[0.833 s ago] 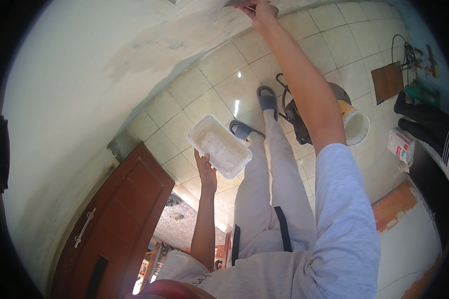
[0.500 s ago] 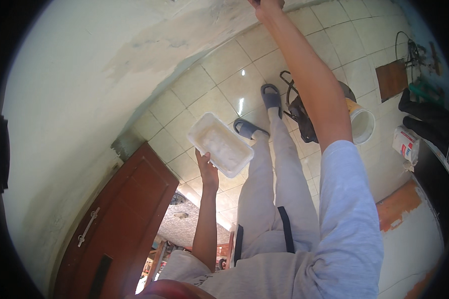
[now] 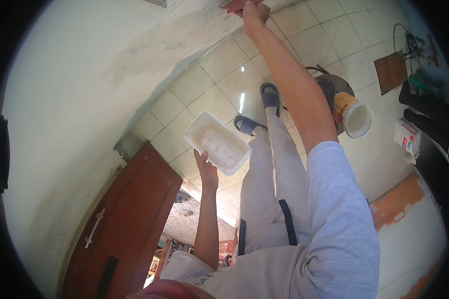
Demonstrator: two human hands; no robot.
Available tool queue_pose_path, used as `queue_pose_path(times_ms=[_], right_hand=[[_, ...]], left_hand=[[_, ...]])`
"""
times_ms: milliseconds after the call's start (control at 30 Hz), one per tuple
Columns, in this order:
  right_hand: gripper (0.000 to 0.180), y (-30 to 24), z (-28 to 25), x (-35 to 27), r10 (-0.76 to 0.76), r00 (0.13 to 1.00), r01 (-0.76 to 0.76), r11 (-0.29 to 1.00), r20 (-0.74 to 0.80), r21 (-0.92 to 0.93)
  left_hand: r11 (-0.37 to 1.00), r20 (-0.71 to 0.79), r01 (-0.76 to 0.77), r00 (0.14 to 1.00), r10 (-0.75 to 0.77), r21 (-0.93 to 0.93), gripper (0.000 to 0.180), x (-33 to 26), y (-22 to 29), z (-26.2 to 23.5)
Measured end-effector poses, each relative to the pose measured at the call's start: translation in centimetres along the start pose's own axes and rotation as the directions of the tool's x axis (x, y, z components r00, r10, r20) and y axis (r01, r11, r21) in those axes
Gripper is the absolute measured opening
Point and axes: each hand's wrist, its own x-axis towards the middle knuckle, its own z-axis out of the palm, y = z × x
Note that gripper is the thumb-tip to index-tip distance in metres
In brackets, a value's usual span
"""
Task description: The person applies wall putty to a wall surface using a scraper, repeatedly scooping the putty from a plastic container and smoothing it over the wall.
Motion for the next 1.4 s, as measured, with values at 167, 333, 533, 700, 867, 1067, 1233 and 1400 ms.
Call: queue_pose_path(times_ms=[167,333,533,700,867,1067,1233,1400], right_hand=[[0.017,-1.8,-0.7,-1.6,0.089,0.989,-0.093,0.995,-0.121,-0.031],[0.021,-3.6,-1.0,-3.0,0.12,0.972,-0.128,0.991,-0.203,-0.027],[0.015,-7.7,-2.5,-7.9,0.119,0.985,-0.119,0.993,-0.125,0.009],[0.017,-16.9,-0.1,-20.6,0.211,0.977,-0.209,0.977,0.038,-0.031],[0.024,-24.3,0.5,-24.2,0.122,0.991,-0.113,0.983,0.051,-0.142],[0.03,-20.6,2.5,-15.4,-0.161,0.97,0.227,0.866,0.18,-0.446],[0.023,-20.2,8.2,-16.5,-0.07,0.983,0.103,0.975,0.167,-0.196],[0.018,-23.7,9.7,-22.6,0.027,0.986,-0.015,0.997,0.163,-0.078]], left_hand=[[0.999,0.006,-0.016,1.0,0.016,-0.033,0.087,0.1,1.7,1.0],[0.999,0.012,-0.04,0.999,0.041,-0.026,0.094,1.1,2.0,2.8],[0.998,0.051,-0.052,0.997,0.054,-0.041,0.094,0.5,2.6,6.2],[0.965,0.094,-0.241,0.968,0.231,0.103,0.096,-3.8,8.7,7.7],[0.928,0.136,-0.341,0.937,0.323,0.149,0.095,-7.9,14.1,9.2],[0.947,0.073,-0.293,0.956,0.285,0.133,0.095,-10.1,15.5,10.4],[0.959,0.033,-0.267,0.964,0.265,0.097,0.099,-12.3,14.6,10.4],[0.951,-0.014,-0.299,0.954,0.301,0.084,0.1,-16.7,15.0,10.0]])
